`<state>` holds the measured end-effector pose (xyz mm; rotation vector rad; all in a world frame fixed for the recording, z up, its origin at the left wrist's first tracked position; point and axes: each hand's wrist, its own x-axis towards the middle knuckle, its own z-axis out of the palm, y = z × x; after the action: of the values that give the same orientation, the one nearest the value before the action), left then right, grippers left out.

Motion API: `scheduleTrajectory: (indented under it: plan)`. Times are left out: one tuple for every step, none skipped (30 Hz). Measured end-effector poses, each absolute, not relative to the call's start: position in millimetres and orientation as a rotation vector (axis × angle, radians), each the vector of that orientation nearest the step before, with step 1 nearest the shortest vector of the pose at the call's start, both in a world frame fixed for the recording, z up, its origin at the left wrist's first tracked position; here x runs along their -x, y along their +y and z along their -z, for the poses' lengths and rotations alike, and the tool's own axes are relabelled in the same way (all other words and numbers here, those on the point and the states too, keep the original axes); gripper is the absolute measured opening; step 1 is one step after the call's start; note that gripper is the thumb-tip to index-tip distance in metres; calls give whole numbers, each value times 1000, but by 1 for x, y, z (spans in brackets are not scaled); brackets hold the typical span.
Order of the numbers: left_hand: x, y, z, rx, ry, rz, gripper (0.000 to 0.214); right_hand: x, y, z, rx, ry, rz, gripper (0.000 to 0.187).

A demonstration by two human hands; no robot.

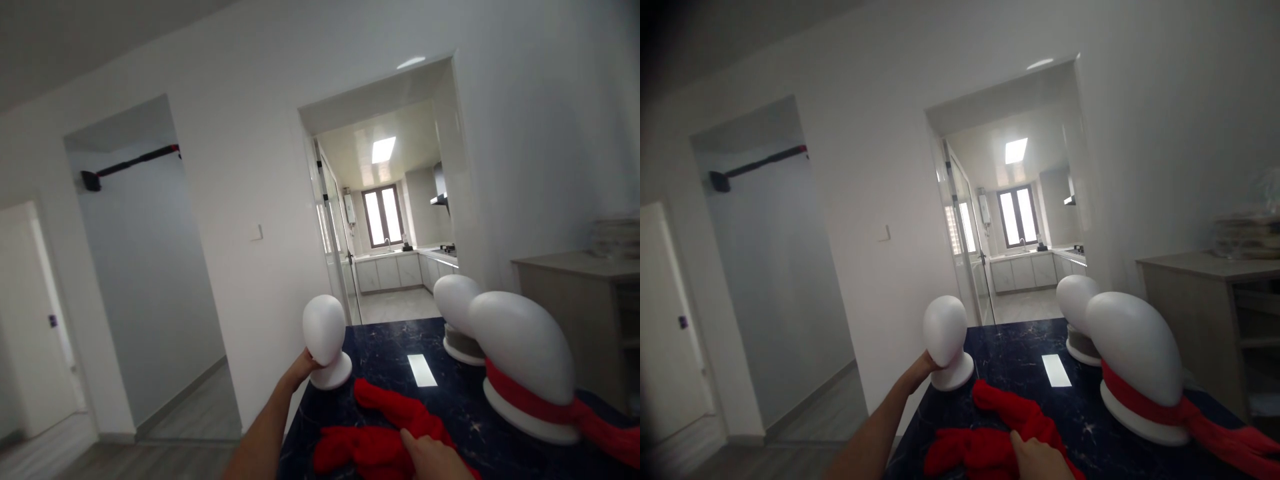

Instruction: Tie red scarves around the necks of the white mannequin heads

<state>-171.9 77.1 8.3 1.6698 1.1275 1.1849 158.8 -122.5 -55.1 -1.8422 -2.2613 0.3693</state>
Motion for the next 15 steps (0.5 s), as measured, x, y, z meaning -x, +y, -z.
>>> scheduleTrajectory:
  plan:
    - [172,78,-4,-1662,1121,-1179,91,-159,-123,54,1852,-2266,-388,63]
    - [172,79,1,-1653,1114,-1173,91,-160,-122,54,1859,-2269,-412,64]
    - [172,80,7,-1645,1107,-1169,90,-161,-122,53,1867,-2268,-435,64]
    - [172,82,12,-1637,1100,-1168,91,-161,-122,53,1877,-2268,-451,65]
    - [172,83,16,-1630,1096,-1169,92,-162,-121,53,1889,-2265,-455,66]
    - [172,84,21,-1624,1097,-1172,92,-163,-121,53,1895,-2262,-449,67]
    - [173,86,24,-1620,1105,-1175,92,-163,-121,54,1897,-2257,-434,67]
    - [173,86,28,-1618,1120,-1176,92,-163,-122,54,1901,-2251,-419,67]
    - [173,86,30,-1618,1142,-1178,91,-163,-122,55,1905,-2245,-409,68]
    - [173,86,33,-1620,1175,-1181,90,-163,-122,56,1905,-2243,-406,68]
    - [174,84,36,-1622,1221,-1187,89,-163,-123,57,1907,-2242,-406,67]
    - [174,81,39,-1618,1285,-1196,88,-163,-123,58,1907,-2243,-406,66]
    - [175,78,42,-1606,1371,-1210,87,-164,-123,58,1901,-2239,-399,66]
    - [175,72,46,-1588,1475,-1220,86,-164,-123,59,1885,-2225,-388,65]
    - [176,66,49,-1558,1588,-1230,83,-165,-122,59,1861,-2192,-376,63]
